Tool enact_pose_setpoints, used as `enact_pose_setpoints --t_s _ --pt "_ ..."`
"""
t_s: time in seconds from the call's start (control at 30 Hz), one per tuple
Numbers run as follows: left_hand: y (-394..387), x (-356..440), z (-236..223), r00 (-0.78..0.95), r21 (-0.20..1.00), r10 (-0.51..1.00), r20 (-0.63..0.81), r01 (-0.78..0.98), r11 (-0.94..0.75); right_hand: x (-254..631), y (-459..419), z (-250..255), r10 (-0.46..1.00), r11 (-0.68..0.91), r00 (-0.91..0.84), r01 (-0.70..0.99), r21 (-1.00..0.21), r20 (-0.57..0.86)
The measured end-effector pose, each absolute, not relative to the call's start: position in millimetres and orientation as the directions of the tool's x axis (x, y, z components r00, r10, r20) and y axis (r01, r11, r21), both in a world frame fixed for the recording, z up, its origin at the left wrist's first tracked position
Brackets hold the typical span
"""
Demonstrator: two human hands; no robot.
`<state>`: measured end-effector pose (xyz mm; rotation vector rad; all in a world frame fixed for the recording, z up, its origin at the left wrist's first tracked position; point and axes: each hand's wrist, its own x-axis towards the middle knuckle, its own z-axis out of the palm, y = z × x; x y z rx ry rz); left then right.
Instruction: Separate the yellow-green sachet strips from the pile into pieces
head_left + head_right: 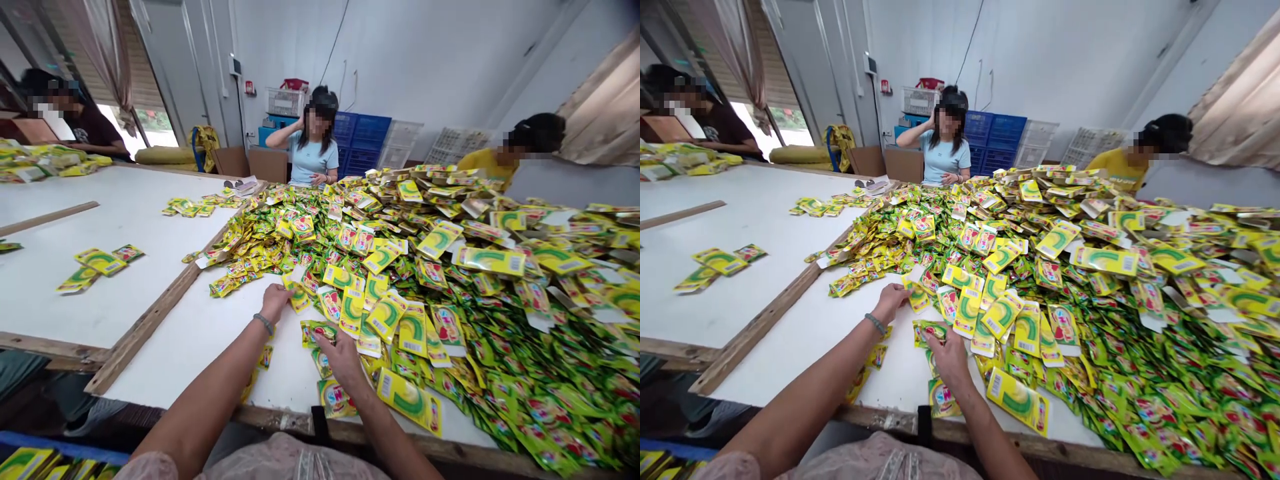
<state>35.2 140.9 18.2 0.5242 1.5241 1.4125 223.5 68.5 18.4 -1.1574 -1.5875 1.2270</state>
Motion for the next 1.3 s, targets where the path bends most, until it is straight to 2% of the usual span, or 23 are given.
enact_pose_setpoints --t_s 0.1,0.23,0.3,0.37,0.43,0.5,0.57,0.67,0.73,0.77,0.83,0.9,0.97,1.03,1.1,1.2,1.3 --pt "134 31 16 -0.425 0.933 0.848 -0.316 -0.302 0.196 229 66 19 0.947 0.078 -0.319 0.147 -0.986 0.027" --pt "97 15 26 -0.338 0.938 0.911 -0.235 -0.326 0.121 229 70 24 0.935 -0.092 -0.341 0.031 -0.995 -0.097" --pt "76 12 31 -0.255 0.93 0.951 -0.174 -0.36 0.073 221 73 26 0.929 -0.089 -0.358 0.02 -0.996 -0.09" --pt "57 9 35 -0.16 0.905 0.976 -0.146 -0.42 0.067 210 77 28 0.924 0.008 -0.382 0.06 -0.998 -0.016" --pt "42 4 37 -0.089 0.857 0.982 -0.167 -0.506 0.099 202 80 29 0.917 0.171 -0.384 0.13 -0.977 0.11" --pt "31 -7 40 -0.014 0.778 0.98 -0.199 -0.61 0.15 201 82 32 0.875 0.371 -0.398 0.183 -0.911 0.276" --pt "25 -18 43 0.136 0.703 0.955 -0.262 -0.651 0.285 204 80 35 0.781 0.561 -0.455 0.209 -0.801 0.428" --pt "22 -26 46 0.366 0.669 0.839 -0.402 -0.508 0.542 212 73 39 0.605 0.742 -0.625 0.215 -0.635 0.494" --pt "23 -22 47 0.384 0.715 0.811 -0.442 -0.395 0.577 217 69 39 0.539 0.782 -0.704 0.214 -0.585 0.462" --pt "24 -17 47 0.355 0.755 0.829 -0.432 -0.361 0.548 220 68 38 0.555 0.77 -0.703 0.231 -0.595 0.445" --pt "25 -6 47 0.255 0.845 0.89 -0.379 -0.296 0.445 225 70 37 0.712 0.644 -0.574 0.302 -0.703 0.405" --pt "26 5 46 0.149 0.926 0.94 -0.306 -0.183 0.33 228 76 37 0.9 0.387 -0.326 0.295 -0.874 0.288" --pt "24 14 44 0.087 0.968 0.967 -0.24 -0.055 0.245 228 84 39 0.979 0.147 -0.166 0.163 -0.976 0.12" --pt "23 21 42 0.062 0.978 0.977 -0.206 -0.021 0.207 224 90 41 0.981 0.032 -0.195 0.051 -0.998 0.022" --pt "21 24 39 0.036 0.973 0.977 -0.212 -0.079 0.215 219 95 43 0.954 -0.016 -0.3 0.021 -1.0 -0.022" --pt "19 25 35 0.022 0.965 0.973 -0.231 -0.121 0.232 216 98 43 0.889 -0.055 -0.452 0.053 -0.997 -0.073" --pt "15 24 36 0.039 0.973 0.974 -0.223 -0.05 0.225 219 100 47 0.818 0.006 -0.567 0.175 -0.985 -0.096"
